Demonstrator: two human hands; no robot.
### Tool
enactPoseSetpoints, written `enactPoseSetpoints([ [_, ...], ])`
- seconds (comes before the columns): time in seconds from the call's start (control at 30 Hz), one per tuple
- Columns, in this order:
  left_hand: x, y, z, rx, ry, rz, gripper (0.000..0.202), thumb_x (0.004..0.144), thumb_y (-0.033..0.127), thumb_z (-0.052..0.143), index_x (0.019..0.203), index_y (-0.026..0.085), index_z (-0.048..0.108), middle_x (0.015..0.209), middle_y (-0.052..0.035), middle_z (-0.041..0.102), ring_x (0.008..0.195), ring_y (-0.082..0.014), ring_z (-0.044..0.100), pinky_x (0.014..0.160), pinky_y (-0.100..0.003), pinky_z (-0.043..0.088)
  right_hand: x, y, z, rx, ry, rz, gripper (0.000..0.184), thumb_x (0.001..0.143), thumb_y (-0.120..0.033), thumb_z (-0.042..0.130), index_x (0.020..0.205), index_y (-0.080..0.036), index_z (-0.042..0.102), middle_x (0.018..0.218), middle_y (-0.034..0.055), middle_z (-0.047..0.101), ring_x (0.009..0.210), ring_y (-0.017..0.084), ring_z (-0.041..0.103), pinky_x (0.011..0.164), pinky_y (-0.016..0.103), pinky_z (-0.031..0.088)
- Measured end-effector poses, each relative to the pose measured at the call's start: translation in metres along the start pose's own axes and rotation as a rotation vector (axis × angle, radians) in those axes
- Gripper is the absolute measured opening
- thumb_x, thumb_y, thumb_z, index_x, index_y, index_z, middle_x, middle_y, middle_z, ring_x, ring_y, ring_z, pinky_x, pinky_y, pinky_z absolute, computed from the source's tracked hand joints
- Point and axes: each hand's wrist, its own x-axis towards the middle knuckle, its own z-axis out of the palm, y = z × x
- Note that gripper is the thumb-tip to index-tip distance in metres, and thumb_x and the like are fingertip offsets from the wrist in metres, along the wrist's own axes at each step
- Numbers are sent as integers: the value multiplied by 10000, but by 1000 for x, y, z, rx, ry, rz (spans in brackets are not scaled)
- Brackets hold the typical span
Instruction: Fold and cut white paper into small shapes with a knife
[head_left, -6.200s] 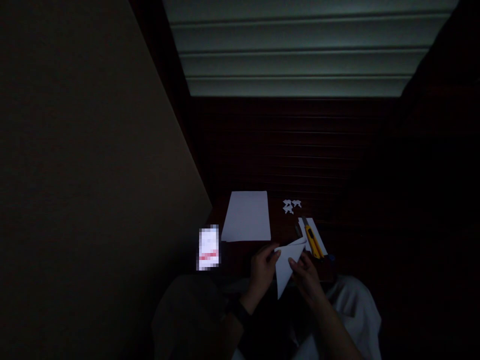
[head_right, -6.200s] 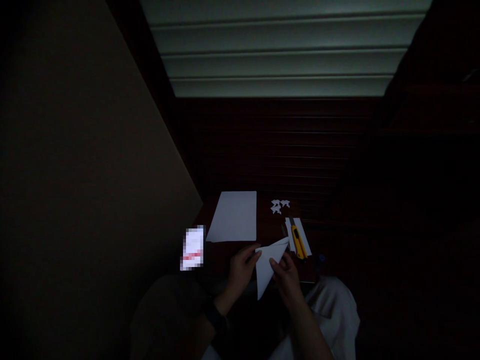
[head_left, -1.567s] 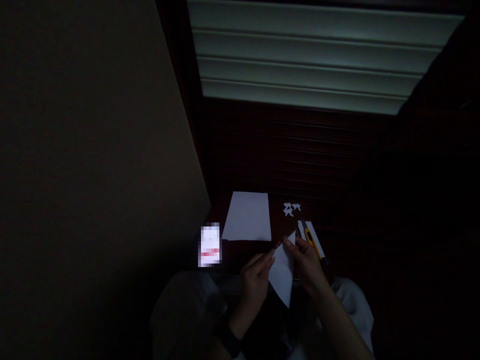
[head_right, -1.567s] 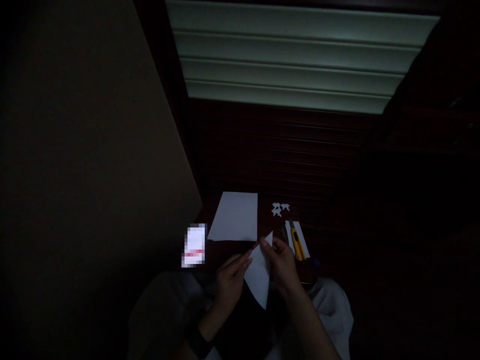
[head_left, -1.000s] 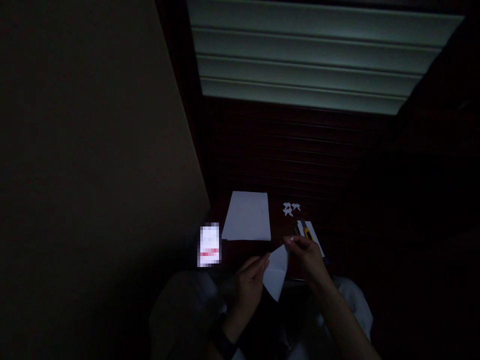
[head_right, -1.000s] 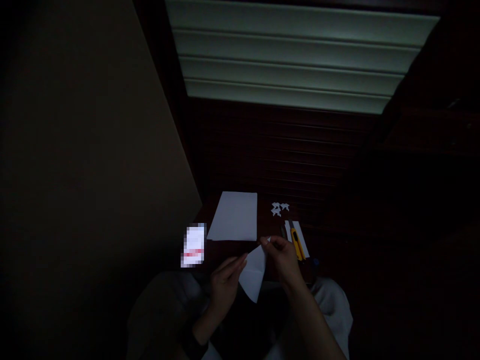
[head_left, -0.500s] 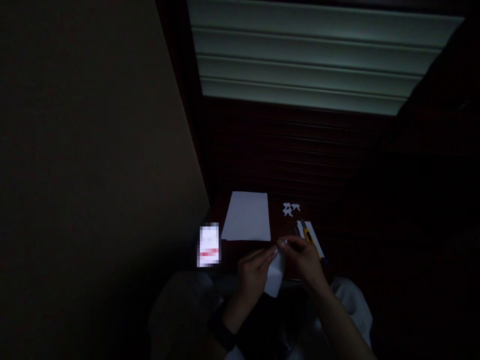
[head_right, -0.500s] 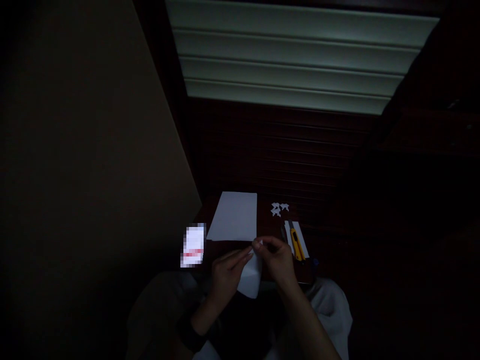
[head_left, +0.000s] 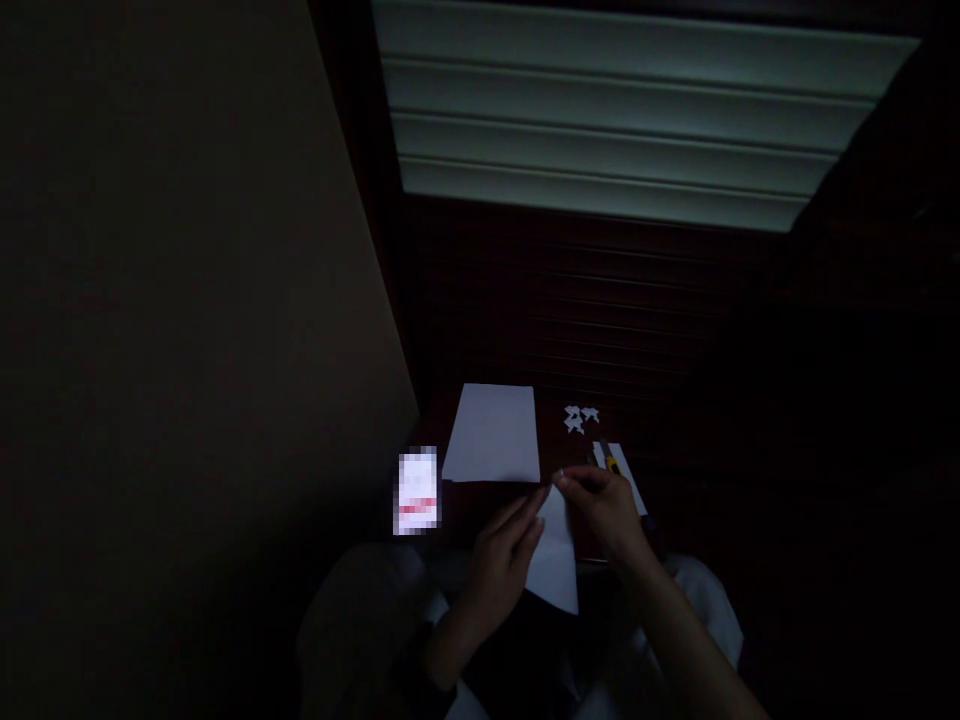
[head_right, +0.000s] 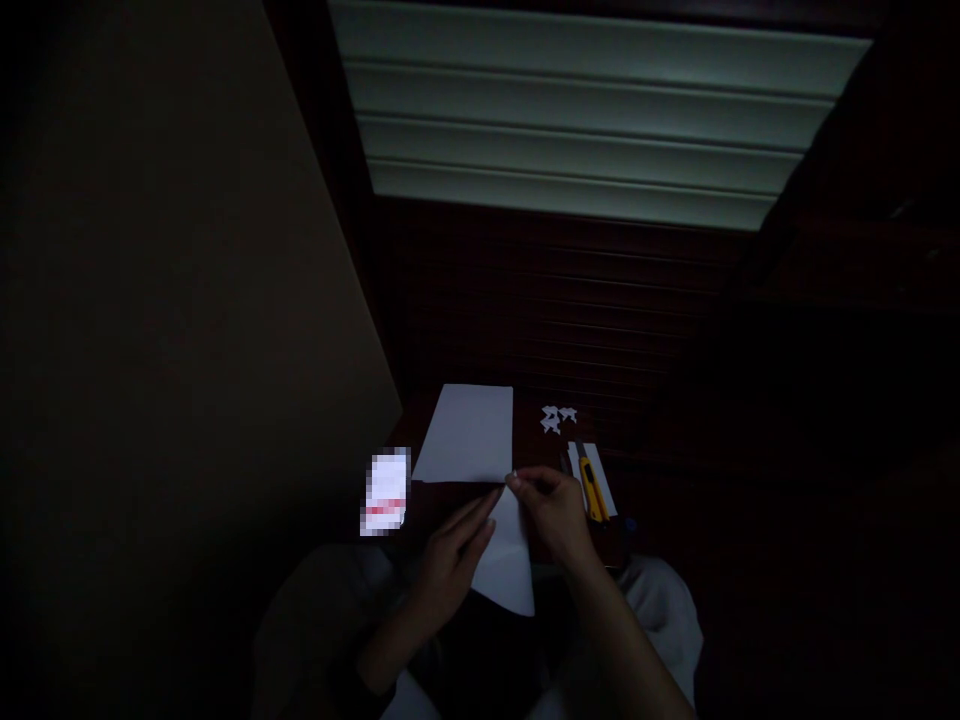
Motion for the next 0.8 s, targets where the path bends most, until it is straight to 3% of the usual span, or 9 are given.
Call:
enactPoseSetpoints([
  [0.13,5,-1,-4,-46,11,-40,362,899,251,489,1256,272,546,1274,-25,580,1170,-187,540,1013,-348,425,2,2,2,-31,-20,-9,298,631,-453,750,764,-187,737,742,64,718,704,223,626,657,329,473],
  [0.27,15,-10,-2,-106,53,-152,305,811,285,624,1111,241,660,1086,-31,690,992,-216,654,886,-338,524,1,-2,7,-57,-38,-47,268,661,-443,733,763,-195,731,774,61,721,726,219,630,676,321,468],
  [0.4,21,-16,0,-147,192,-239,255,771,311,668,1001,212,715,974,-39,726,899,-227,687,820,-333,556,-5,-3,9,-28,-77,-62,283,680,-428,729,844,-197,725,819,63,721,770,223,633,698,319,473],
  [0.6,24,-11,-1,-153,325,-257,262,758,301,682,996,198,717,924,-48,738,847,-217,699,772,-295,567,-23,12,11,66,-198,52,300,697,-417,724,872,-174,713,770,63,710,664,212,627,573,293,477],
  [0.7,24,-9,0,-130,332,-235,246,761,291,679,987,204,721,917,-42,740,834,-210,701,779,-290,562,-29,15,13,81,-189,9,300,718,-398,714,925,-181,702,820,58,712,727,216,641,631,295,496],
  [0.8,23,-10,2,-106,353,-193,236,777,288,662,993,214,719,951,-38,734,859,-204,694,791,-288,556,-33,18,17,118,-150,-38,395,751,-392,685,1092,-197,649,994,80,703,886,242,644,763,342,509],
])
